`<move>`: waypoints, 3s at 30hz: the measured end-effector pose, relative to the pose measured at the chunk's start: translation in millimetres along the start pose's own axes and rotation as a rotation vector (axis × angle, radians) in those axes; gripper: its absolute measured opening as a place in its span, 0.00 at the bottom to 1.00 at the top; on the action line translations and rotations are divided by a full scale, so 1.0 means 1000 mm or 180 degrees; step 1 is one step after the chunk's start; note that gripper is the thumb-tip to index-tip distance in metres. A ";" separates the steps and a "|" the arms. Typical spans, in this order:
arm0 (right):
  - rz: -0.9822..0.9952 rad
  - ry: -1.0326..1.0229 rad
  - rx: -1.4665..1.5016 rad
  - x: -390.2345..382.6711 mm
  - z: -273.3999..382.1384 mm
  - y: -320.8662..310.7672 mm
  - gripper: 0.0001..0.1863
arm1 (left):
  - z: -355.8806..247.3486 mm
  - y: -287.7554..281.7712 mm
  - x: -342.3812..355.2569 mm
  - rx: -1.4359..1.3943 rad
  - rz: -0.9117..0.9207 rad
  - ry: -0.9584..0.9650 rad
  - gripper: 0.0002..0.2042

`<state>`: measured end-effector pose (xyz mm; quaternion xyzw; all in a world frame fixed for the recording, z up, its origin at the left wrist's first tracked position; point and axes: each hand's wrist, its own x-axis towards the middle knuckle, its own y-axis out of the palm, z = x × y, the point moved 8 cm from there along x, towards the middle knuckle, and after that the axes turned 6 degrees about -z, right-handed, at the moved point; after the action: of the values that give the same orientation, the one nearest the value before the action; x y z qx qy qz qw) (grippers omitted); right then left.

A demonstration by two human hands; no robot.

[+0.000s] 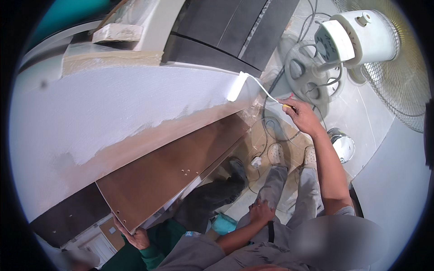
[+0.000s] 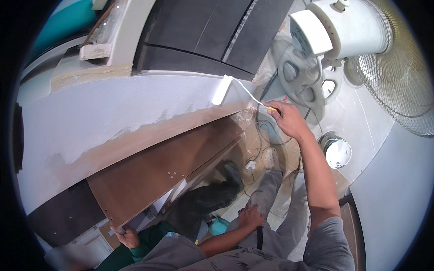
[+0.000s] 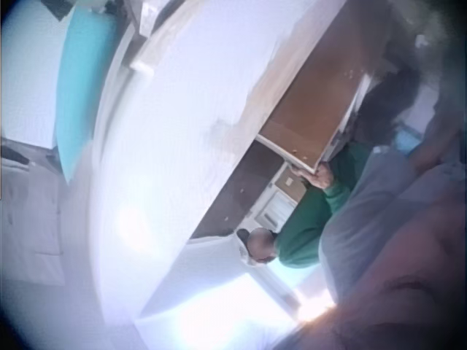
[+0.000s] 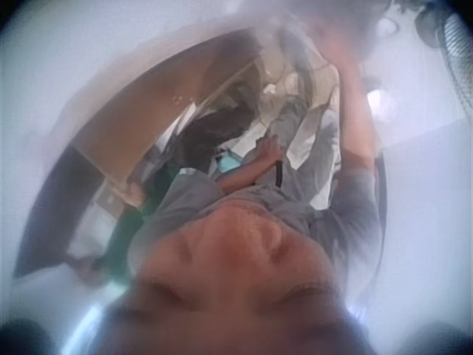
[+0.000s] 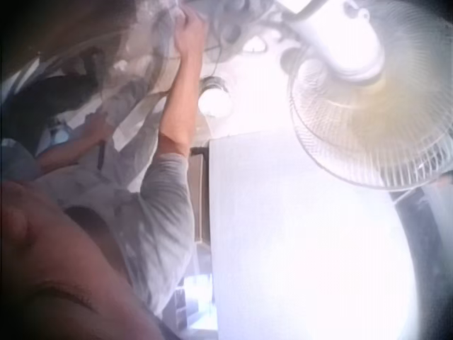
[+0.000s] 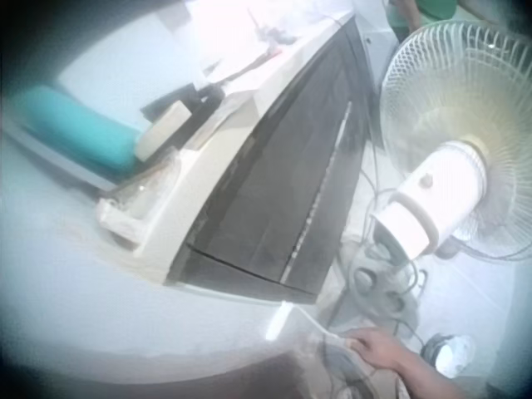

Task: The person paints the ceiling and walls of a room using a paint roller and a paint can. They repeatedly dip the roller into the paint can and apply white paint to the ceiling and wall surfaces.

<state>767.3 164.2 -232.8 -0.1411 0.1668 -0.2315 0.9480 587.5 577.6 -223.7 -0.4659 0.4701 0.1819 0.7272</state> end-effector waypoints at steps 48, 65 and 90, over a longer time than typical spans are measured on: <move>0.0043 -0.0285 0.0397 -0.036 0.057 0.013 0.18 | -0.004 0.002 0.000 -0.0134 0.0292 -0.0111 0.28; -0.0040 -0.2572 0.2024 -0.049 0.402 0.009 0.27 | 0.000 0.025 -0.003 -0.0339 -0.0153 0.0044 0.26; -0.0103 0.0072 0.0101 -0.039 -0.056 0.099 0.16 | 0.014 0.012 0.004 -0.0212 0.0270 -0.0119 0.29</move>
<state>752.2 257.3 -307.9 -0.1261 0.1715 -0.2509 0.9443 588.2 594.5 -231.7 -0.4661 0.4694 0.2367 0.7116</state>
